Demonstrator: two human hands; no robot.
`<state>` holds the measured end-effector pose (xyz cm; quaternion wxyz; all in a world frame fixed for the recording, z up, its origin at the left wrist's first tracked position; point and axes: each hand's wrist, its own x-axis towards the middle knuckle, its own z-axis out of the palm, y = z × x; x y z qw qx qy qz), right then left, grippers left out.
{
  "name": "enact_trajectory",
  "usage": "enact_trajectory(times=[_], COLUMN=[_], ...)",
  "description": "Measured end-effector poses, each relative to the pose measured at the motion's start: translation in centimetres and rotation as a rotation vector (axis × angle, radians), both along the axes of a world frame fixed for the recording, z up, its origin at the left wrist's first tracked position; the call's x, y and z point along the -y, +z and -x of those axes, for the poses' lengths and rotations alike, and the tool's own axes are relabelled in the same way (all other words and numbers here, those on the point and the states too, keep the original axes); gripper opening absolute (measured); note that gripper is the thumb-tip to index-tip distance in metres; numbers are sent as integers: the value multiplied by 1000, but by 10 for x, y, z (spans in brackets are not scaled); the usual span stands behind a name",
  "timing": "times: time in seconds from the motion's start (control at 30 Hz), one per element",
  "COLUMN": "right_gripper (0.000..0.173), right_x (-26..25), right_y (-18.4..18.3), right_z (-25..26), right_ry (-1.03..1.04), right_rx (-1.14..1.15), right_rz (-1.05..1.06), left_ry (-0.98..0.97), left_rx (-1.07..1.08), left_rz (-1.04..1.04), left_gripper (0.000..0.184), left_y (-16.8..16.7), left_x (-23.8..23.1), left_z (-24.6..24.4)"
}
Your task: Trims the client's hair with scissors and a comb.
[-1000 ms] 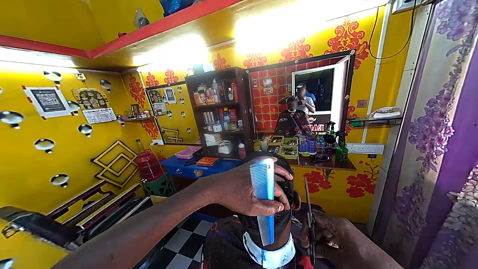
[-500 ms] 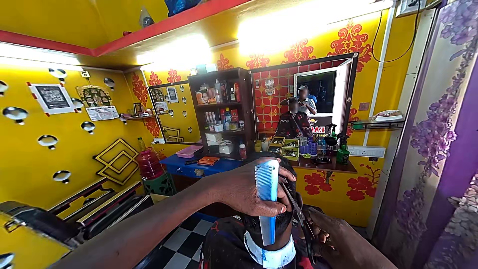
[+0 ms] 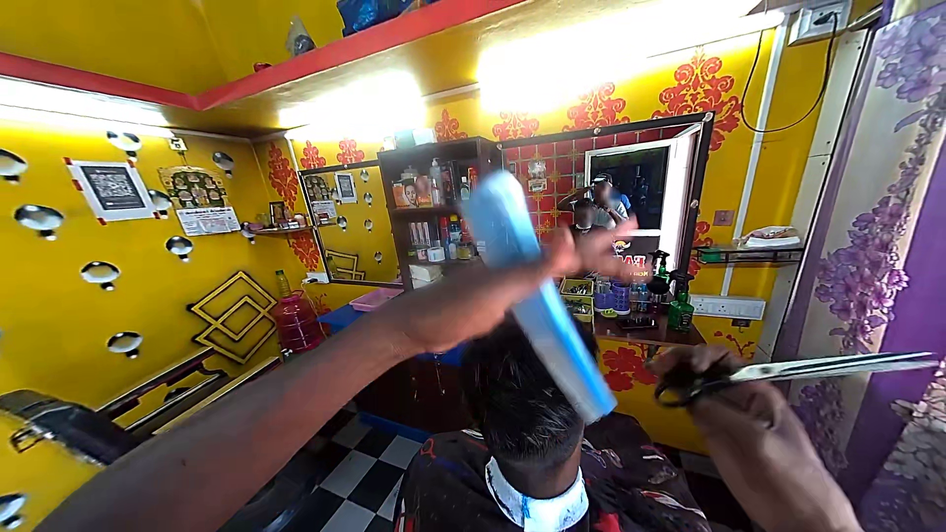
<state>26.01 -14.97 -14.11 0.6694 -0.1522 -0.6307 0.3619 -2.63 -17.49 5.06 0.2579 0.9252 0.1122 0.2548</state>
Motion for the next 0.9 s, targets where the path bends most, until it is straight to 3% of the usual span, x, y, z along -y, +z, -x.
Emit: enact_trajectory(times=[0.1, 0.2, 0.4, 0.53, 0.57, 0.67, 0.7, 0.77, 0.8, 0.87, 0.9], right_gripper=[23, 33, 39, 21, 20, 17, 17, 19, 20, 18, 17], right_x=[5, 5, -17, -35, -44, -87, -106, -144, -155, -163, -164], right_y=[49, 100, 155, 164, 167, 179, 183, 187, 188, 189, 190], right_z=[7, 24, 75, 93, 94, 92, 92, 102, 109, 129, 140], right_ry=[-24, -12, 53, 254, 273, 235, 208, 158, 139, 160, 186], right_rx=[-215, -105, 403, 523, 533, 569, 600, 701, 786, 983, 1078], right_rz=[6, 2, -185, -321, -333, -401, -441, -554, -619, -758, -829], left_ry=[78, 208, 372, 468, 463, 472, 531, 774, 956, 1269, 1379], left_rx=[439, 696, 665, 678, 682, 836, 896, 940, 921, 890, 912], left_rz=[76, 73, -139, -292, -271, -163, -156, -158, -160, -32, 116], left_gripper=[76, 77, 79, 70, 73, 104, 103, 86, 69, 35, 27], left_y=[29, 39, 22, 3, -2, -7, -11, -38, -60, -96, -103], left_x=[8, 7, -5, -7, -6, -11, -18, -34, -42, -43, -36], left_z=[2, 3, 9, 7, 8, 36, 57, 100, 111, 93, 66])
